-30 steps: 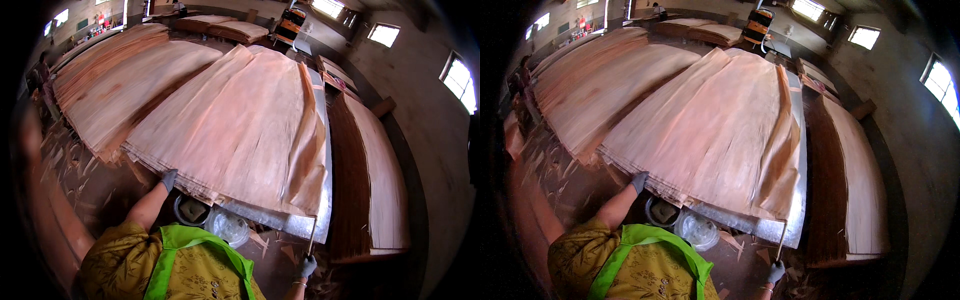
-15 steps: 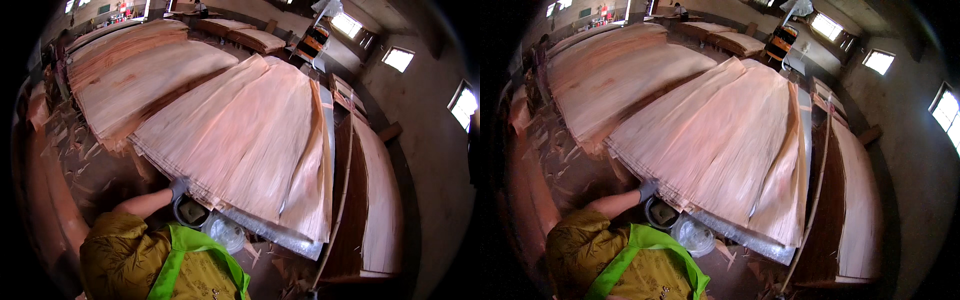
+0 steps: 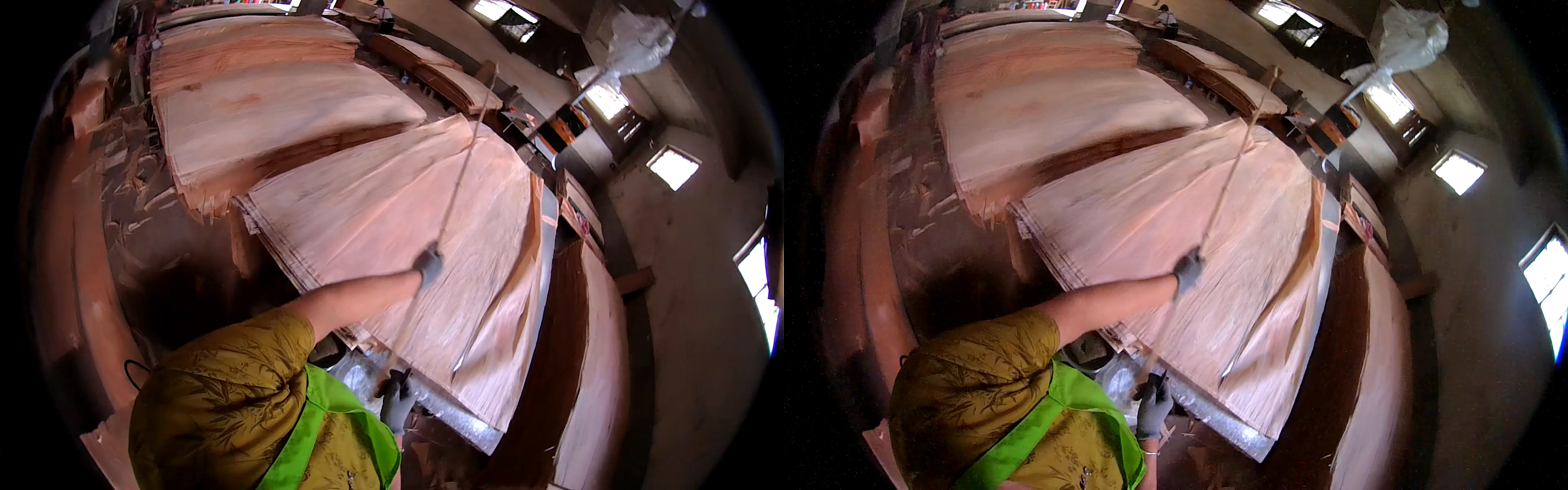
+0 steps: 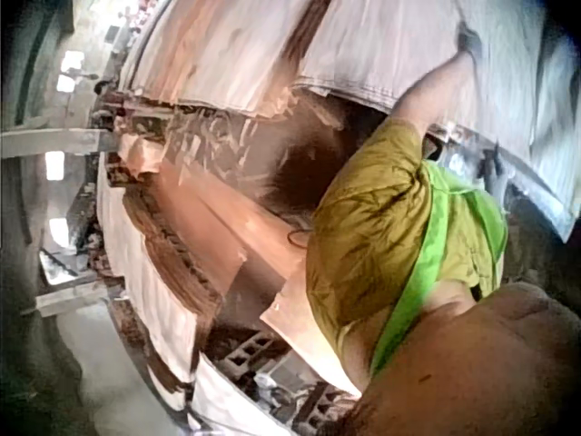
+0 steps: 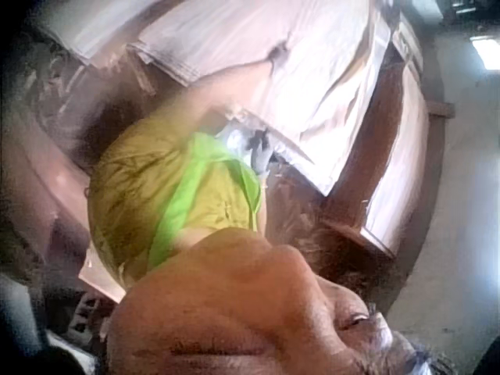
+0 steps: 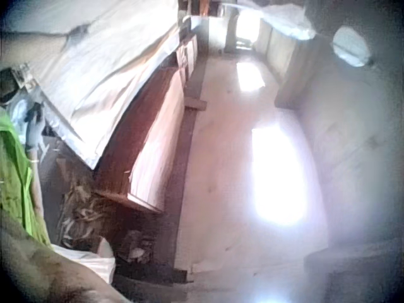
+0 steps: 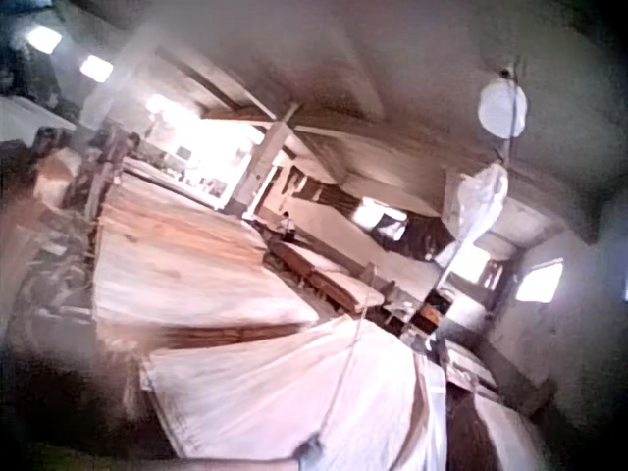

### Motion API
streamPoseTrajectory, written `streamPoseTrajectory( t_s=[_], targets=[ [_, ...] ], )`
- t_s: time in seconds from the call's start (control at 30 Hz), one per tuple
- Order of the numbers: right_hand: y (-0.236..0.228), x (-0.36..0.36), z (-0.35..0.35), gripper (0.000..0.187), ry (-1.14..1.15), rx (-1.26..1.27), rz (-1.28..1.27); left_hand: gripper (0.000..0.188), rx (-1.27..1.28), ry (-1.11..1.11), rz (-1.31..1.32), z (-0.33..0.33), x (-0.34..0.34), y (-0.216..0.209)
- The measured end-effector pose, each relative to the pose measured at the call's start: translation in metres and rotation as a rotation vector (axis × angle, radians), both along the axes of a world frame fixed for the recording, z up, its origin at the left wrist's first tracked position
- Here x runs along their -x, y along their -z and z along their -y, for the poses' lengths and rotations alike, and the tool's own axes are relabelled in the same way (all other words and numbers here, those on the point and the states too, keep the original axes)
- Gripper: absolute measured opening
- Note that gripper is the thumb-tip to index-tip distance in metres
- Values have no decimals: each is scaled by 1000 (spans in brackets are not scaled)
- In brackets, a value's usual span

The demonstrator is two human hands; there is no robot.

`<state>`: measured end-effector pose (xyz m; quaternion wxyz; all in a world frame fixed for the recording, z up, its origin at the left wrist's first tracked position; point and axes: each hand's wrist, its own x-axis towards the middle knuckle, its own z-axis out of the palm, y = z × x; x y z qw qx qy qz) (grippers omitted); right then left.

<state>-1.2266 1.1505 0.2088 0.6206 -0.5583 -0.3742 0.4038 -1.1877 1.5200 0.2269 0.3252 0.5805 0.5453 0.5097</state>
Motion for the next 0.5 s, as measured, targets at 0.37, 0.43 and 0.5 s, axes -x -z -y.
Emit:
streamPoseTrajectory(
  t_s=[0.37,0.43,0.5],
  targets=[
    [92,-20,35,30,486,408,63,32,-91,78,-318,-114,432,65],
    [84,8,4,28,485,474,38,33,113,111,-219,-94,496,74],
    [69,37,-41,27,443,518,34,34,196,119,-85,-80,553,97]
  ],
)
